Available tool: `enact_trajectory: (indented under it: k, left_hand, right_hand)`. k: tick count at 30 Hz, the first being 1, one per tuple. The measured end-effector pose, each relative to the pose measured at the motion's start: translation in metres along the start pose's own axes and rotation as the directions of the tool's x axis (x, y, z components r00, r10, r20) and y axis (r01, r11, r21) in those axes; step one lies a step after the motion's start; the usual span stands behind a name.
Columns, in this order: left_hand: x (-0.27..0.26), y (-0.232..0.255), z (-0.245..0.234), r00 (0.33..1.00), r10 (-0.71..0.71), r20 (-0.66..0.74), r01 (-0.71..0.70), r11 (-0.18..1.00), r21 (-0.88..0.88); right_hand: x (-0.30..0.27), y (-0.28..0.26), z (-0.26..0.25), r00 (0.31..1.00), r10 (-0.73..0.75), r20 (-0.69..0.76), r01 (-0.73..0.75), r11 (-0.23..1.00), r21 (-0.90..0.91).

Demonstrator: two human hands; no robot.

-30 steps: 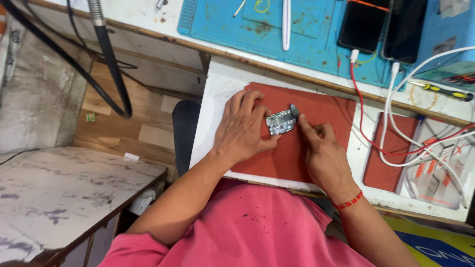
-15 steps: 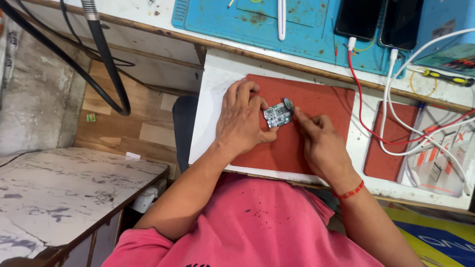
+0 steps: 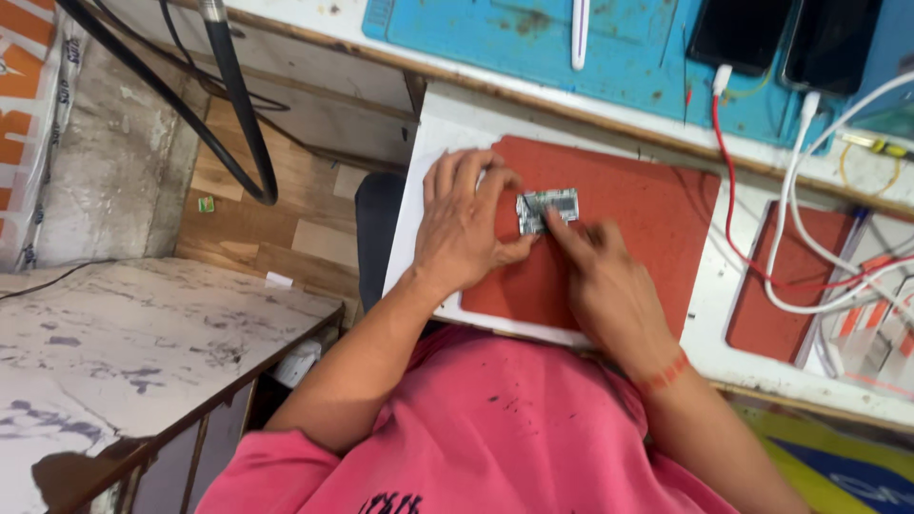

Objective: The person cleans a small electronic circuit board using a small brush and a purple pen-like tool. They repeatedly scrub the surface of the board on a red mat, occasionally flipping it over to clean different sides. The workspace includes a blue cutting mat and various tools in the background.

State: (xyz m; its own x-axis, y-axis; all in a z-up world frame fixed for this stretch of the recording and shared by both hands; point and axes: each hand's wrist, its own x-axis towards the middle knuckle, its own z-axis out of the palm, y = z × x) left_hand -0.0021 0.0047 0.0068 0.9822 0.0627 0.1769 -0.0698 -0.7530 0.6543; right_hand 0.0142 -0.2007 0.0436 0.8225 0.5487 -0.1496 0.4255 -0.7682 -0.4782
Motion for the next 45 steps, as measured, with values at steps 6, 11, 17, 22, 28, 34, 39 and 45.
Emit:
enact_trajectory:
  k: [6,11,17,22,28,34,39,45]
  left_hand:
    - [-0.002,-0.004,0.001,0.999,0.011,-0.036,-0.013,0.999,-0.049]
    - [-0.009,-0.004,0.003,0.992,0.126,-0.030,-0.125,0.992,0.036]
    - [-0.005,0.000,0.003,0.995,0.102,0.021,-0.104,0.992,0.068]
    - [-0.001,0.000,0.002,0.993,0.119,0.018,-0.120,0.990,0.078]
    - [-0.005,-0.003,0.002,0.990,0.141,-0.011,-0.140,0.988,0.072]
    - [-0.006,-0.004,0.001,0.991,0.133,-0.002,-0.132,0.989,0.060]
    - [-0.006,-0.004,0.003,0.989,0.145,-0.018,-0.144,0.988,0.051]
    - [-0.005,-0.004,0.001,0.989,0.144,-0.015,-0.144,0.989,0.031]
  right_hand:
    - [-0.001,0.004,0.002,0.999,0.029,0.034,-0.027,0.997,-0.072]
    - [-0.008,0.011,0.002,1.000,0.025,0.017,-0.024,0.998,-0.059]
    - [0.000,0.014,-0.006,0.989,0.107,-0.100,-0.103,0.994,0.046]
    - [-0.004,0.009,-0.003,0.991,0.134,-0.004,-0.135,0.991,-0.017]
    - [-0.008,0.014,0.002,0.996,0.081,-0.038,-0.081,0.997,0.002]
    - [-0.007,0.014,0.003,0.993,0.114,-0.008,-0.114,0.993,-0.006]
    - [0.009,0.021,0.006,0.992,0.094,-0.079,-0.097,0.995,-0.035]
    - [-0.003,0.019,0.007,0.988,0.129,-0.086,-0.132,0.991,-0.035]
